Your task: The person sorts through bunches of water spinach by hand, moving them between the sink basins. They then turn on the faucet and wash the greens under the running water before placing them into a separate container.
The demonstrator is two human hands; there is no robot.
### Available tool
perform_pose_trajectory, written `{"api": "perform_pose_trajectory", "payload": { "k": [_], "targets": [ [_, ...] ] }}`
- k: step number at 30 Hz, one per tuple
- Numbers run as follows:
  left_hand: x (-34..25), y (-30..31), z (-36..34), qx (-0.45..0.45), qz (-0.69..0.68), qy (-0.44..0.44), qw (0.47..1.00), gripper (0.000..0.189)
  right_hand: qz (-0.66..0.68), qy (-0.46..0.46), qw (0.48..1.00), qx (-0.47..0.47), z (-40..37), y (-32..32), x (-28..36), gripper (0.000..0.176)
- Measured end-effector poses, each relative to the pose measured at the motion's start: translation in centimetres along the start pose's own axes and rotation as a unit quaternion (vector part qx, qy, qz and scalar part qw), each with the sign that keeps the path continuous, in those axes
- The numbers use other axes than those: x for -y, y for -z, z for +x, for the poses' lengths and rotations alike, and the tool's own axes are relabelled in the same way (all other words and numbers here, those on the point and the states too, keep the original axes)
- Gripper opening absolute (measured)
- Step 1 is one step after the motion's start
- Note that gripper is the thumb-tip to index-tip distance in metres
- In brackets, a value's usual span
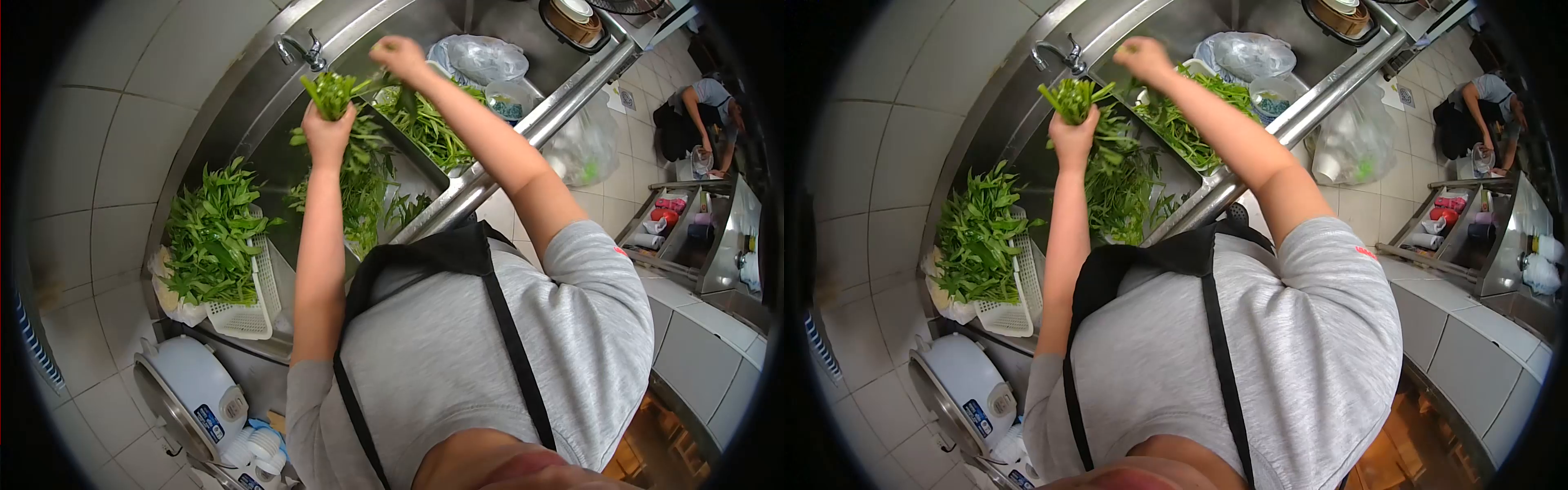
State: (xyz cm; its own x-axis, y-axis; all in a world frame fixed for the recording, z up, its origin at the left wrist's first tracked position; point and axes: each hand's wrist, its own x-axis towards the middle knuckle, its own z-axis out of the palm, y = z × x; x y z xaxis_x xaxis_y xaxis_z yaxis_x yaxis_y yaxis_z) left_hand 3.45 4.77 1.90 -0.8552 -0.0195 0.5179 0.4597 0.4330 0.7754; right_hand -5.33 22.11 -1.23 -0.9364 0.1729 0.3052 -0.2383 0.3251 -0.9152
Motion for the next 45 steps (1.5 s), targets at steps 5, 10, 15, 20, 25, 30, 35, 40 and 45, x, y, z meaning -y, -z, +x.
{"api": "perform_pose_trajectory", "payload": {
  "k": [5, 10, 15, 20, 25, 30, 35, 40, 45],
  "targets": [
    [-0.6, -3.6, 0.9, 0.075, -0.025, 0.050, 0.996, 0.026, 0.049, -0.096, 0.994, -0.020, 4.2, 10.7, -0.1, 0.020],
    [3.1, -3.9, 0.6, 0.153, -0.125, 0.150, 0.969, 0.029, 0.068, 0.008, 0.996, -0.062, 2.6, 13.9, 4.3, 0.013],
    [3.7, 0.2, -0.2, 0.134, -0.482, 0.237, 0.833, 0.035, -0.072, 0.103, 0.992, 0.009, 0.5, 10.7, 5.1, 0.015],
    [4.2, 4.6, -1.6, 0.073, -0.584, 0.243, 0.771, 0.044, 0.002, 0.174, 0.924, 0.341, -3.1, 1.3, 5.3, 0.024],
    [3.8, 7.5, -2.6, 0.022, -0.619, 0.205, 0.758, 0.056, -0.020, 0.090, 0.915, 0.393, -6.5, -4.9, 8.1, 0.026],
    [3.8, 9.7, -3.5, 0.008, -0.607, 0.188, 0.772, 0.064, 0.056, 0.127, 0.950, 0.279, -5.9, -7.8, 9.3, 0.023],
    [3.1, 10.1, -4.3, 0.015, -0.617, 0.198, 0.762, 0.070, 0.130, -0.015, 0.910, 0.392, -4.7, -9.6, 12.1, 0.017],
    [4.0, 10.3, -4.7, -0.012, -0.558, 0.185, 0.809, 0.073, 0.024, -0.055, 0.914, 0.400, -4.2, -11.3, 11.3, 0.026],
    [6.9, 12.6, -7.1, -0.043, -0.595, 0.241, 0.765, 0.047, 0.166, -0.116, 0.914, 0.353, -1.4, -9.5, 10.0, 0.017]
  ]
}}
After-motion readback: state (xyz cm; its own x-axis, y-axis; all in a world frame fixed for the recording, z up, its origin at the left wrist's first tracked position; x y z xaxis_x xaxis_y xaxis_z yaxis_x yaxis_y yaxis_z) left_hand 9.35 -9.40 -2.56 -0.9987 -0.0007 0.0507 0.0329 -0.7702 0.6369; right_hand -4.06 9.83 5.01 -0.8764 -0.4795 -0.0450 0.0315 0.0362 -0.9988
